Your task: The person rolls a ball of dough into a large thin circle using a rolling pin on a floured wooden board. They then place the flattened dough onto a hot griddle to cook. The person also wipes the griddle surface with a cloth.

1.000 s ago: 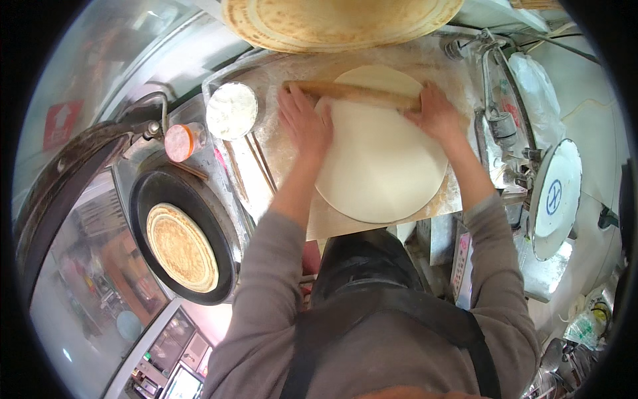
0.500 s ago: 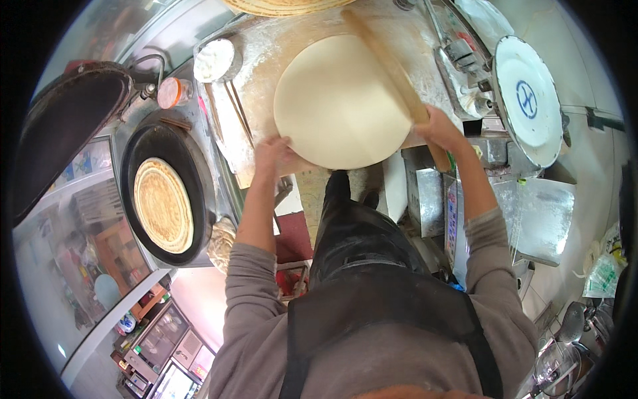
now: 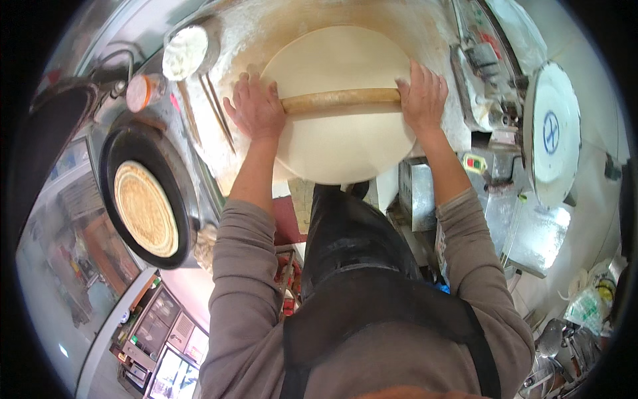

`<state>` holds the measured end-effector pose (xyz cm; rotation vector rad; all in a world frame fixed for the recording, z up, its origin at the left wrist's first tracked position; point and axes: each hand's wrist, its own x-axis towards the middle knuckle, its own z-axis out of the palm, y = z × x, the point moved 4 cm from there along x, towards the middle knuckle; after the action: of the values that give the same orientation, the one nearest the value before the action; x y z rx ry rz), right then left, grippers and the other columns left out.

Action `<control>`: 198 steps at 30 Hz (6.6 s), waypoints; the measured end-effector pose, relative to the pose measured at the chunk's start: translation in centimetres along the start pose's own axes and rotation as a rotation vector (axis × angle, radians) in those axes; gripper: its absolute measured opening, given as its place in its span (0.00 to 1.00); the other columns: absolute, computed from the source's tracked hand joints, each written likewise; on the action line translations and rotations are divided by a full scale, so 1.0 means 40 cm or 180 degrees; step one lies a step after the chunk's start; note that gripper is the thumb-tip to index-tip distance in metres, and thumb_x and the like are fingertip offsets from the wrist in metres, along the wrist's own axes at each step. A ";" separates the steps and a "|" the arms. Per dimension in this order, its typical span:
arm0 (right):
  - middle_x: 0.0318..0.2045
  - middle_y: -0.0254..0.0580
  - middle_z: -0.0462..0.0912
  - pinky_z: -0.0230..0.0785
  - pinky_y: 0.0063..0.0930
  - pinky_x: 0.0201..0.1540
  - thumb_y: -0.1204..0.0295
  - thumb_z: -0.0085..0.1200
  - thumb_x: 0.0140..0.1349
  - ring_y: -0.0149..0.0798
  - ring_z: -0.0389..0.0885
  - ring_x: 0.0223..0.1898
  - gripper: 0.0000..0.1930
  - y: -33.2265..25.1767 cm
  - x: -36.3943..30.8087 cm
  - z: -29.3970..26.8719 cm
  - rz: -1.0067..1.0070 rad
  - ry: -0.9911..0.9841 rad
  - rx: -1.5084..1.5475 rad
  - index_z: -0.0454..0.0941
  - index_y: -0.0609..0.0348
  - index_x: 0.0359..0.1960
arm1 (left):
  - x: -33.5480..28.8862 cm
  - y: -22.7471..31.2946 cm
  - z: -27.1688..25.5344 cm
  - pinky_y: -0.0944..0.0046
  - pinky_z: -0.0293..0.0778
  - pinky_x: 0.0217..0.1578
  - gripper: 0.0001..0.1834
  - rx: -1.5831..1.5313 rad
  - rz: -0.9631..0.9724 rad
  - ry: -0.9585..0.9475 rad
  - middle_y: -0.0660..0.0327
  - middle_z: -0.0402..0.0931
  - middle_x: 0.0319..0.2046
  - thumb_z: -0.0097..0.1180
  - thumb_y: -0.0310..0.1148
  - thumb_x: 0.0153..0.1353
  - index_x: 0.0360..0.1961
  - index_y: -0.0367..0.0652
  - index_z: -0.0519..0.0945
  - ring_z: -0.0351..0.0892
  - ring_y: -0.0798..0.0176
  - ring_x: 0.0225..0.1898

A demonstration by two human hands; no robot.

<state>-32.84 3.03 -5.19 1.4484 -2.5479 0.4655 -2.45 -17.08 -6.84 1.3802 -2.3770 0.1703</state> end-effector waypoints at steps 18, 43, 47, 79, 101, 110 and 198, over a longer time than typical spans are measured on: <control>0.57 0.50 0.81 0.63 0.49 0.64 0.63 0.64 0.62 0.53 0.76 0.60 0.27 -0.031 0.133 0.039 -0.0064 -0.0288 -0.0044 0.74 0.59 0.62 | 0.201 -0.016 0.078 0.48 0.71 0.52 0.20 -0.0855 0.0697 -0.0265 0.56 0.84 0.47 0.57 0.48 0.66 0.52 0.47 0.84 0.82 0.48 0.46; 0.45 0.52 0.86 0.76 0.34 0.50 0.68 0.67 0.51 0.42 0.85 0.45 0.27 0.050 0.170 -0.040 0.1107 -0.2176 0.2537 0.82 0.71 0.53 | -0.154 0.038 -0.122 0.58 0.84 0.36 0.24 -0.4257 -0.3579 -0.3013 0.53 0.86 0.41 0.63 0.41 0.69 0.58 0.34 0.79 0.86 0.56 0.32; 0.44 0.46 0.85 0.74 0.31 0.53 0.70 0.65 0.52 0.36 0.82 0.45 0.28 0.073 -0.076 -0.150 0.1283 -0.2355 0.2808 0.79 0.70 0.56 | -0.188 -0.025 -0.185 0.60 0.84 0.40 0.20 -0.3815 -0.3362 -0.2795 0.54 0.86 0.41 0.64 0.30 0.66 0.56 0.31 0.80 0.87 0.60 0.37; 0.59 0.54 0.78 0.61 0.54 0.65 0.55 0.63 0.63 0.56 0.76 0.59 0.32 -0.043 0.083 -0.025 -0.0400 -0.0553 0.0139 0.73 0.62 0.63 | 0.160 0.007 -0.074 0.42 0.68 0.59 0.31 -0.0557 0.0804 -0.0335 0.52 0.79 0.58 0.59 0.55 0.65 0.60 0.44 0.79 0.78 0.46 0.57; 0.46 0.52 0.83 0.76 0.41 0.53 0.61 0.69 0.52 0.52 0.83 0.48 0.24 -0.105 0.385 0.028 0.0103 -0.2001 0.0553 0.80 0.64 0.47 | 0.141 -0.012 -0.009 0.47 0.71 0.63 0.35 -0.2174 -0.1624 -0.1247 0.44 0.82 0.56 0.66 0.46 0.65 0.66 0.33 0.74 0.80 0.47 0.60; 0.44 0.53 0.86 0.75 0.35 0.53 0.72 0.65 0.52 0.43 0.85 0.45 0.27 0.072 -0.013 -0.146 0.1059 -0.2170 0.2542 0.79 0.68 0.55 | -0.205 -0.059 -0.109 0.57 0.84 0.52 0.24 -0.4387 -0.3374 -0.3090 0.50 0.81 0.56 0.59 0.30 0.71 0.67 0.38 0.74 0.83 0.53 0.57; 0.55 0.53 0.81 0.68 0.49 0.61 0.58 0.65 0.63 0.58 0.77 0.60 0.28 -0.076 0.329 0.041 0.0235 -0.0400 0.1184 0.74 0.59 0.60 | 0.393 0.065 -0.004 0.45 0.69 0.61 0.26 -0.1392 -0.0830 -0.0387 0.52 0.83 0.53 0.50 0.53 0.73 0.55 0.43 0.81 0.79 0.47 0.57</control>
<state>-36.97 -9.60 -2.20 1.5429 -2.7280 0.9304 -11.59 -28.45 -0.37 1.4875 -2.1228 -0.4871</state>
